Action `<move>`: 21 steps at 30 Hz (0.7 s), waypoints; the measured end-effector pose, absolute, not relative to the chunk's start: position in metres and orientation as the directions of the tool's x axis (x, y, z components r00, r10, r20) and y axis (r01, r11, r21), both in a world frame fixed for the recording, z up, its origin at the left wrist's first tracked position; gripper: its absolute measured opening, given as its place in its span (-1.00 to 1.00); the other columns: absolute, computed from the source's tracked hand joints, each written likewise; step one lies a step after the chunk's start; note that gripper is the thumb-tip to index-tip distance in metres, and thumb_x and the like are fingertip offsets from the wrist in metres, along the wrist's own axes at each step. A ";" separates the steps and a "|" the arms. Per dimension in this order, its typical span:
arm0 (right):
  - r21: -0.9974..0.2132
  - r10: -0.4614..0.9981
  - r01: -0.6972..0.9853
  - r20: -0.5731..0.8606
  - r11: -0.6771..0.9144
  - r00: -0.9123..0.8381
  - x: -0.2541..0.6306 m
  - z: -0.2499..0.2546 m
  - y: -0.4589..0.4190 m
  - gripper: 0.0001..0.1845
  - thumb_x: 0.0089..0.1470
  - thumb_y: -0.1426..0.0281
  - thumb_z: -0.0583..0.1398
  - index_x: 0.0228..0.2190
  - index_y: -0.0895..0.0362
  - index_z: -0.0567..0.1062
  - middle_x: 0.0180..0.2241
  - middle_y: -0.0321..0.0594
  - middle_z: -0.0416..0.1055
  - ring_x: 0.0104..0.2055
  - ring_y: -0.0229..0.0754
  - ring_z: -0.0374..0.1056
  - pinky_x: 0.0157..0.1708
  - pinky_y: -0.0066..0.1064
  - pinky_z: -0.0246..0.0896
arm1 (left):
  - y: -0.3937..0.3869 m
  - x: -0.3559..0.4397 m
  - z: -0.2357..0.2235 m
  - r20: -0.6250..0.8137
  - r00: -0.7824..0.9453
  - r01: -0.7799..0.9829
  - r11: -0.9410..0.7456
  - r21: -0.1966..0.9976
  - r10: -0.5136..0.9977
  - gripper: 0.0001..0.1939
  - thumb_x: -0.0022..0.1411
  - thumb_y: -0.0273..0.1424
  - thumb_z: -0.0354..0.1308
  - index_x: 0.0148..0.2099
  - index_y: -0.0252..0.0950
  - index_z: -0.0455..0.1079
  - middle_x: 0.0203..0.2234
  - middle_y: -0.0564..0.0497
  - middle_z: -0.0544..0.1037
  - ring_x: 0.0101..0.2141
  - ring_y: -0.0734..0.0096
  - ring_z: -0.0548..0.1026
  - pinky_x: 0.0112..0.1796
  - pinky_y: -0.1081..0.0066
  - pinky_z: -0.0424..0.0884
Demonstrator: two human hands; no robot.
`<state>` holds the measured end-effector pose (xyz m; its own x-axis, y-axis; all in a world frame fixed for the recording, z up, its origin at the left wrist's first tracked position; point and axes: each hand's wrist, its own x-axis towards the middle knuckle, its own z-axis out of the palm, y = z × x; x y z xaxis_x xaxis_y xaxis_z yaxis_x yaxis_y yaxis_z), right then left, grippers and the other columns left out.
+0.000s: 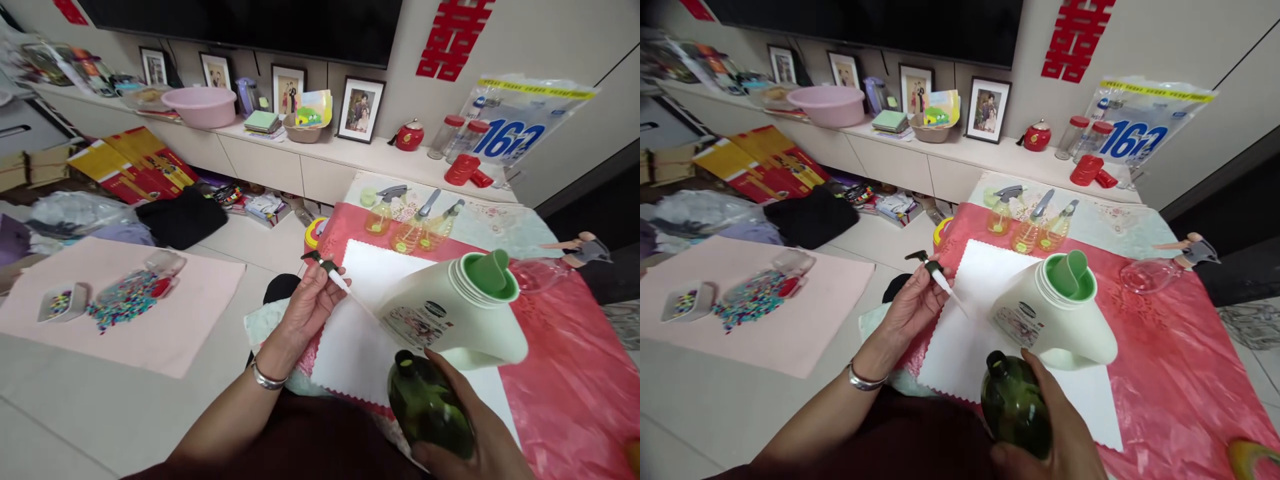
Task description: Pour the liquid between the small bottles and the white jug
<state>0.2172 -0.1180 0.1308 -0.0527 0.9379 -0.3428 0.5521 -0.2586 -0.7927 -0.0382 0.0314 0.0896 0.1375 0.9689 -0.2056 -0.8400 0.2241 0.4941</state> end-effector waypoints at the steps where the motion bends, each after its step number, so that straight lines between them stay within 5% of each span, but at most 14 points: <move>1: -0.781 0.939 0.565 -0.342 -0.266 -0.030 0.209 0.128 -0.113 -0.05 -0.04 0.07 0.32 0.33 -0.16 0.11 0.25 -0.29 0.24 0.26 0.11 0.22 0.27 -0.01 0.18 | 0.032 -0.041 0.095 -0.203 0.127 -0.834 0.215 0.508 0.971 -0.68 0.14 -0.38 0.44 -0.08 -0.27 0.48 -0.29 -0.01 0.69 -0.30 0.36 0.67 -0.18 0.40 0.59; 7: -0.746 0.981 0.653 -0.193 -0.132 -0.023 0.191 0.111 -0.095 -0.05 -0.01 0.07 0.34 0.32 -0.23 0.08 0.26 -0.32 0.21 0.28 0.08 0.17 0.26 0.09 0.13 | 0.027 -0.044 0.112 -0.141 0.123 -0.745 0.185 0.641 0.982 -0.51 0.05 -0.33 0.50 0.02 -0.25 0.49 -0.29 0.00 0.68 -0.33 0.34 0.67 -0.25 0.39 0.58; 14: -0.711 0.997 0.704 -0.063 -0.007 -0.054 0.183 0.105 -0.087 -0.04 -0.03 0.16 0.35 0.32 -0.27 0.06 0.28 -0.36 0.18 0.29 0.03 0.17 0.24 0.07 0.20 | 0.015 -0.036 0.112 -0.093 0.206 -0.634 0.205 0.745 0.974 -0.55 0.03 -0.28 0.51 -0.02 -0.23 0.55 -0.28 0.00 0.66 -0.36 0.31 0.66 -0.30 0.35 0.56; 21: -0.644 0.993 0.759 0.018 0.101 -0.116 0.175 0.105 -0.078 -0.07 0.01 0.19 0.34 0.32 -0.14 0.07 0.30 -0.23 0.07 0.33 -0.01 0.09 0.23 -0.05 0.26 | 0.005 -0.027 0.102 -0.076 0.286 -0.589 0.238 0.772 0.955 -0.55 0.05 -0.28 0.50 0.00 -0.21 0.58 -0.25 -0.03 0.65 -0.26 0.30 0.63 -0.14 0.28 0.48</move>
<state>0.1750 -0.0779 0.1052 -0.1162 0.9931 0.0183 0.7587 0.1007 -0.6436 -0.0269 0.0047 0.1020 0.2860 0.9552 -0.0765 -0.5894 0.2383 0.7719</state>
